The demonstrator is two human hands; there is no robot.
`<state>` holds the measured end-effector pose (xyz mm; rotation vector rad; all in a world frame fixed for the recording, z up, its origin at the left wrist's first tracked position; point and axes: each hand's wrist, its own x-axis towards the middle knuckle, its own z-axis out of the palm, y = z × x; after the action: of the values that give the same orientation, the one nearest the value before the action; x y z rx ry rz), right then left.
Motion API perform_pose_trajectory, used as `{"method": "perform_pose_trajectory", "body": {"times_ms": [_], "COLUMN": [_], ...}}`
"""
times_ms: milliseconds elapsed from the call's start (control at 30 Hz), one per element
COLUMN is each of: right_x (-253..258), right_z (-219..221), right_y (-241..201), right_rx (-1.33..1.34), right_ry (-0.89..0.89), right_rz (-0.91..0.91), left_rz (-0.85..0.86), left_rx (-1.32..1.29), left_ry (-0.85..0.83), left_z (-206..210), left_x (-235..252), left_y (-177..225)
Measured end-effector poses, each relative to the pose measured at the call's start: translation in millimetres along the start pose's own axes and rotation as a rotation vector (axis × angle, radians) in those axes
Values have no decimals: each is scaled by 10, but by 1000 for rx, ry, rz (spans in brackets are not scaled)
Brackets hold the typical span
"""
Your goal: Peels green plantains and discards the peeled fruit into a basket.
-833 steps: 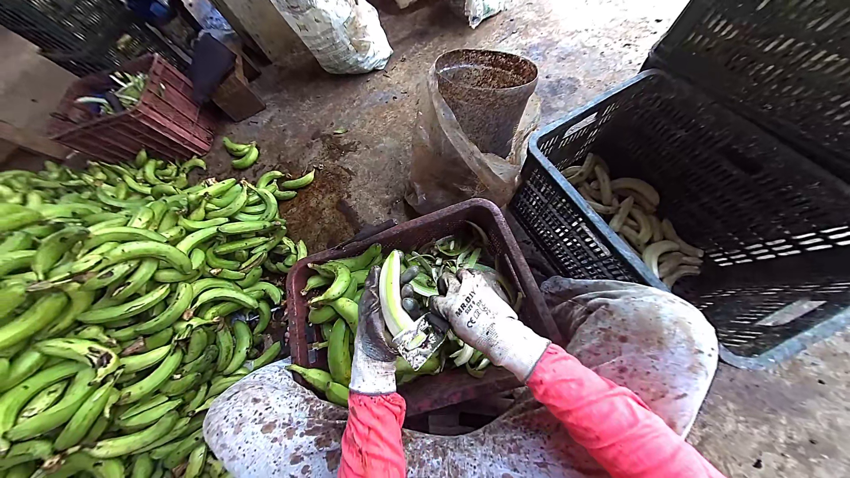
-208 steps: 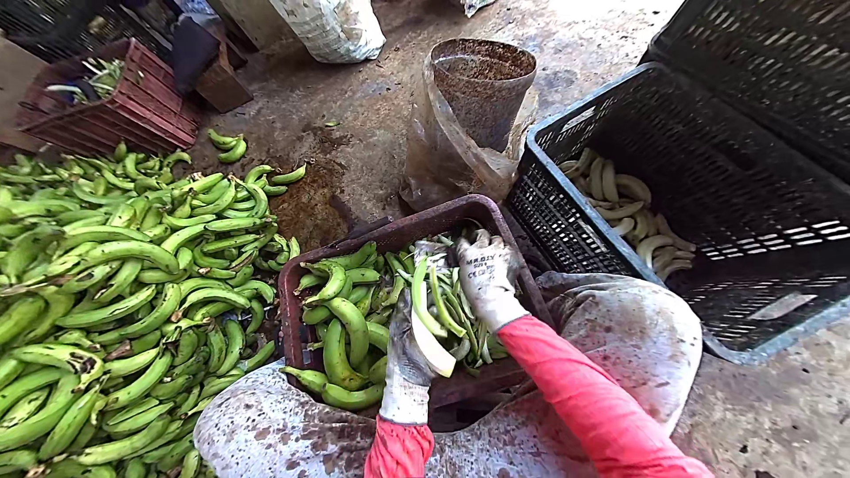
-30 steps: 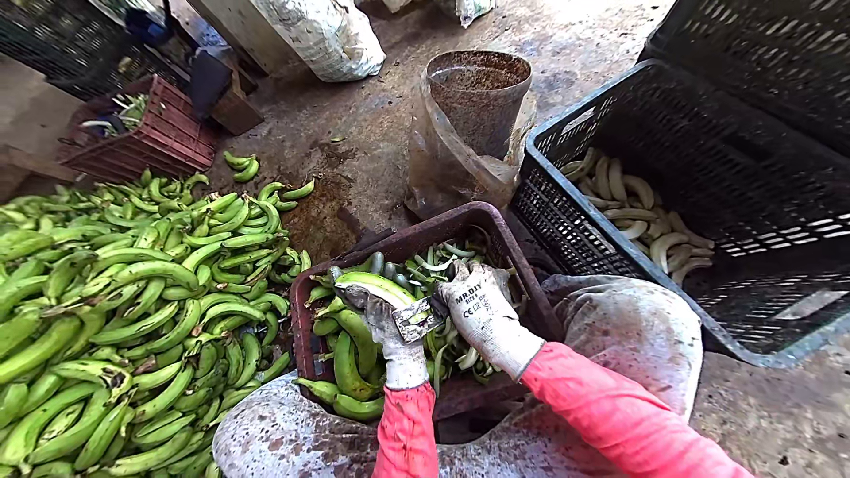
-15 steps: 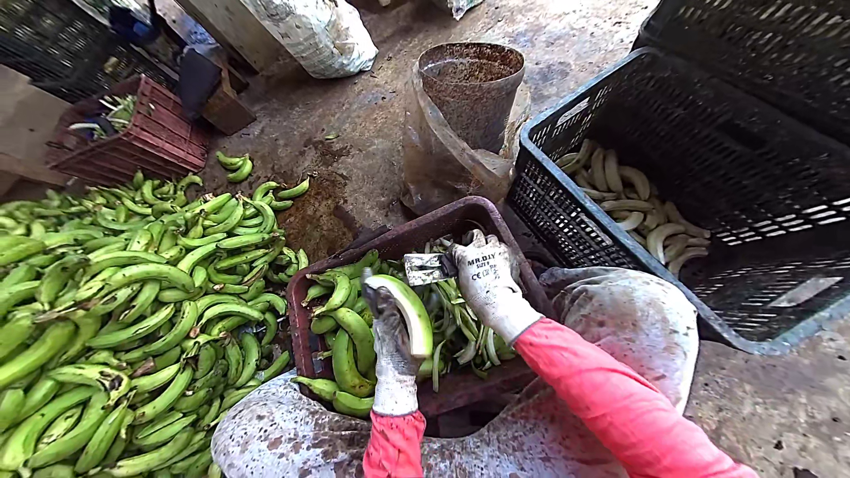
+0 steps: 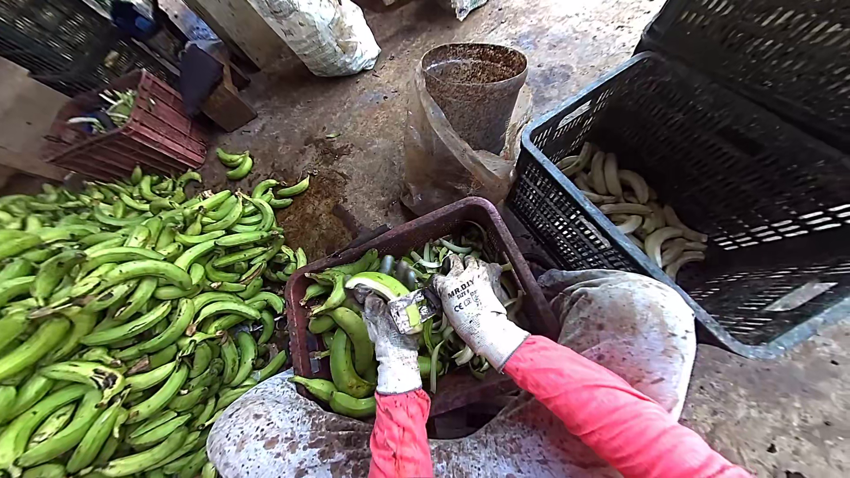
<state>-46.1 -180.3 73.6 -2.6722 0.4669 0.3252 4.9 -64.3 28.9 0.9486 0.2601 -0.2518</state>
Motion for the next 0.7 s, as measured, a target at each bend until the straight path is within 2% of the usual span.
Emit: {"method": "perform_pose_trajectory", "body": {"times_ms": [67,200,233,300,400,500,567,633,700], "right_x": [74,253,301,376,337,209,133,66,11], "right_z": [-26,-52,-67,-118,-145,-92,-15,35,50], "right_y": [18,169,213,279,246,108,25,-21,-34], "right_rx": [23,-16,-16,11,4,-43,-40,-15,-22], "right_ry": [8,58,30,-39,-36,23,42,76,116], "right_rz": [40,144,193,286,273,171,103,45,-31], "left_rz": [-82,-431,-470,-421,-330,-81,0,-41,-141], "left_rx": [162,288,361,490,420,265,215,101,-65], "left_ry": [-18,-396,-474,-534,-311,-43,106,218,226], "left_z": [78,-121,-150,-176,-34,26,16,29,10], "left_x": [-131,-219,-251,-272,-163,-44,5,58,116], "left_y": [7,135,171,196,126,14,-37,-59,-56]}}
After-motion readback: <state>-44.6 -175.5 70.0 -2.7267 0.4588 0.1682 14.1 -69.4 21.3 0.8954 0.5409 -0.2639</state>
